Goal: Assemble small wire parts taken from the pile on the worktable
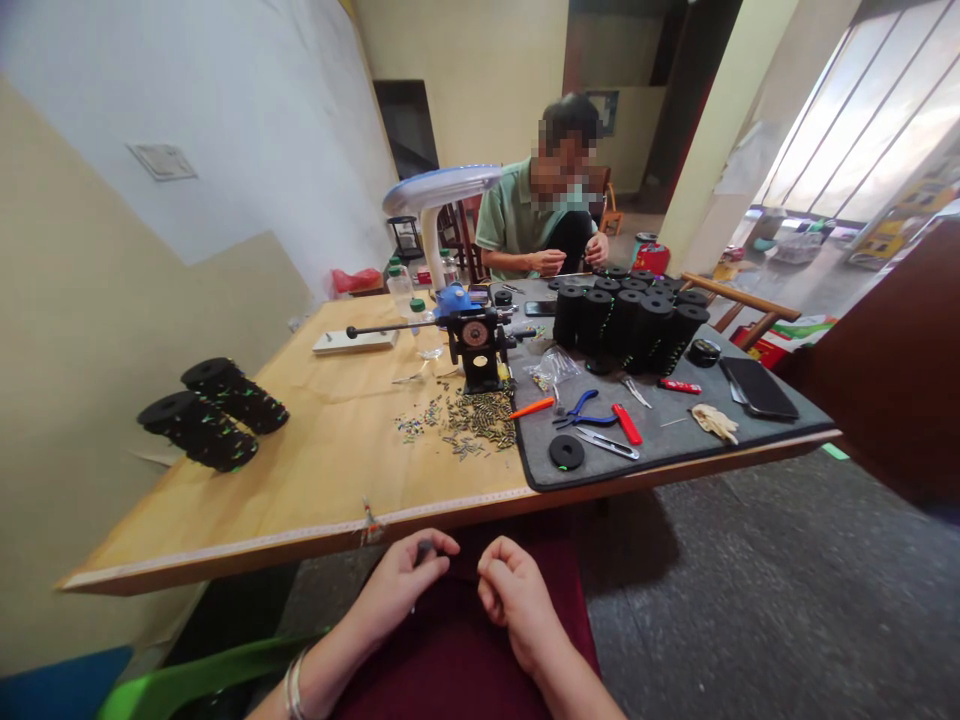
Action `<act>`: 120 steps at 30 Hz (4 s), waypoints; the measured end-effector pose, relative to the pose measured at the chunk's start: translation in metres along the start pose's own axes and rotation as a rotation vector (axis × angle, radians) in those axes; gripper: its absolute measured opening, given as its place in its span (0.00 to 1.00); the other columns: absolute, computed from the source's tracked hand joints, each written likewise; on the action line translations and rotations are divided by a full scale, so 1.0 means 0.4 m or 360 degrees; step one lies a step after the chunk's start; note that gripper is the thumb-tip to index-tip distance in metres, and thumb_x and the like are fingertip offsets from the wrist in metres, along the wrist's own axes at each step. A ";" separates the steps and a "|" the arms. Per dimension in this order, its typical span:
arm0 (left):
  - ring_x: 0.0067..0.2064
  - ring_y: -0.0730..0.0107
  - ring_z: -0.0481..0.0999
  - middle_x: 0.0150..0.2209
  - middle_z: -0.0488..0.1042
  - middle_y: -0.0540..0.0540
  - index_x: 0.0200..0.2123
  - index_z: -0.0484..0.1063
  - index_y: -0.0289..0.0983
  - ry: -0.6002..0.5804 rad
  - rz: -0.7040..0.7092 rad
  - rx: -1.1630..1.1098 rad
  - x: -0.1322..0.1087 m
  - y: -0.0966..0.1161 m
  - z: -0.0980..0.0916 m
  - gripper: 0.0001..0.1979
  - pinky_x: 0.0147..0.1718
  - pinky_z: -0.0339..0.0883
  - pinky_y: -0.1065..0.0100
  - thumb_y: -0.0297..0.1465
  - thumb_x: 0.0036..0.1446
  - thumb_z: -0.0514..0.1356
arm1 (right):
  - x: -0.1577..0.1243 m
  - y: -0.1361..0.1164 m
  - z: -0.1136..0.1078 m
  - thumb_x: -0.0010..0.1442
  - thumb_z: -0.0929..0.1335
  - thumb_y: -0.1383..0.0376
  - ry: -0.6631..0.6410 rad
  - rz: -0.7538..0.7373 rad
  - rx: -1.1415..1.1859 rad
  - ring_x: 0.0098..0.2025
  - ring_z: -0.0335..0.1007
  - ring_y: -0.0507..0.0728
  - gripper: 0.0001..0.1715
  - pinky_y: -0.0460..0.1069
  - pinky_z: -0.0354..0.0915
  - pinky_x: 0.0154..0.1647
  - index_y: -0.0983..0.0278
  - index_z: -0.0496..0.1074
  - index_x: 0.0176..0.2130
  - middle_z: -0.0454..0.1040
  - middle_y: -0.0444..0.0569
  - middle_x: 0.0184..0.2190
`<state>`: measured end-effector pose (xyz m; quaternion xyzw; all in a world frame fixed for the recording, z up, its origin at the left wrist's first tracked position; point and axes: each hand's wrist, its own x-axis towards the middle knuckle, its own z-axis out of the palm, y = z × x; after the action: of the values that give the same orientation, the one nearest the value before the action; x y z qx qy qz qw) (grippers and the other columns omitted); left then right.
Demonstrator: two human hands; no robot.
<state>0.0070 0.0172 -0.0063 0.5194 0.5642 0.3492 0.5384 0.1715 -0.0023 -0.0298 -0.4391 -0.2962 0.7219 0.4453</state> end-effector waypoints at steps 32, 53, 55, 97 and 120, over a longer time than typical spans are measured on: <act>0.22 0.75 0.64 0.21 0.66 0.55 0.33 0.70 0.35 -0.0236 0.0013 -0.0200 0.002 0.016 0.013 0.08 0.23 0.58 0.72 0.31 0.47 0.62 | 0.032 -0.007 -0.009 0.51 0.69 0.58 -0.0099 -0.0213 -0.0567 0.13 0.47 0.45 0.14 0.43 0.44 0.16 0.64 0.64 0.24 0.60 0.34 0.10; 0.26 0.71 0.77 0.25 0.78 0.46 0.29 0.65 0.35 -0.0257 -0.0250 -0.0682 0.009 -0.023 0.013 0.16 0.24 0.63 0.75 0.34 0.43 0.69 | 0.017 0.000 0.000 0.45 0.66 0.67 0.0045 -0.0049 -0.0063 0.17 0.52 0.47 0.07 0.44 0.46 0.20 0.64 0.66 0.29 0.65 0.38 0.16; 0.27 0.71 0.77 0.25 0.78 0.47 0.29 0.65 0.35 -0.0243 -0.0249 -0.0682 0.009 -0.022 0.013 0.16 0.24 0.63 0.75 0.34 0.43 0.69 | 0.019 0.004 -0.001 0.47 0.67 0.65 0.0056 -0.0090 -0.0168 0.17 0.50 0.46 0.06 0.44 0.45 0.19 0.64 0.65 0.28 0.64 0.37 0.16; 0.15 0.79 0.64 0.16 0.66 0.56 0.21 0.60 0.37 -0.0174 -0.0102 -0.0227 0.014 -0.041 0.061 0.14 0.14 0.56 0.77 0.32 0.42 0.65 | 0.026 0.016 0.013 0.51 0.68 0.49 0.0172 -0.0418 -0.0658 0.13 0.50 0.47 0.21 0.43 0.48 0.15 0.63 0.65 0.25 0.60 0.36 0.10; 0.23 0.76 0.71 0.21 0.71 0.52 0.28 0.67 0.33 -0.0205 -0.0297 -0.0682 0.012 -0.013 0.048 0.13 0.22 0.64 0.75 0.35 0.45 0.66 | 0.027 0.020 -0.004 0.51 0.67 0.48 0.0158 -0.0225 -0.0416 0.11 0.45 0.45 0.21 0.42 0.42 0.13 0.62 0.61 0.25 0.59 0.33 0.08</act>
<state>0.0252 0.0176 -0.0160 0.3602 0.4873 0.3758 0.7011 0.1674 0.0041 -0.0412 -0.5065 -0.3955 0.6215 0.4482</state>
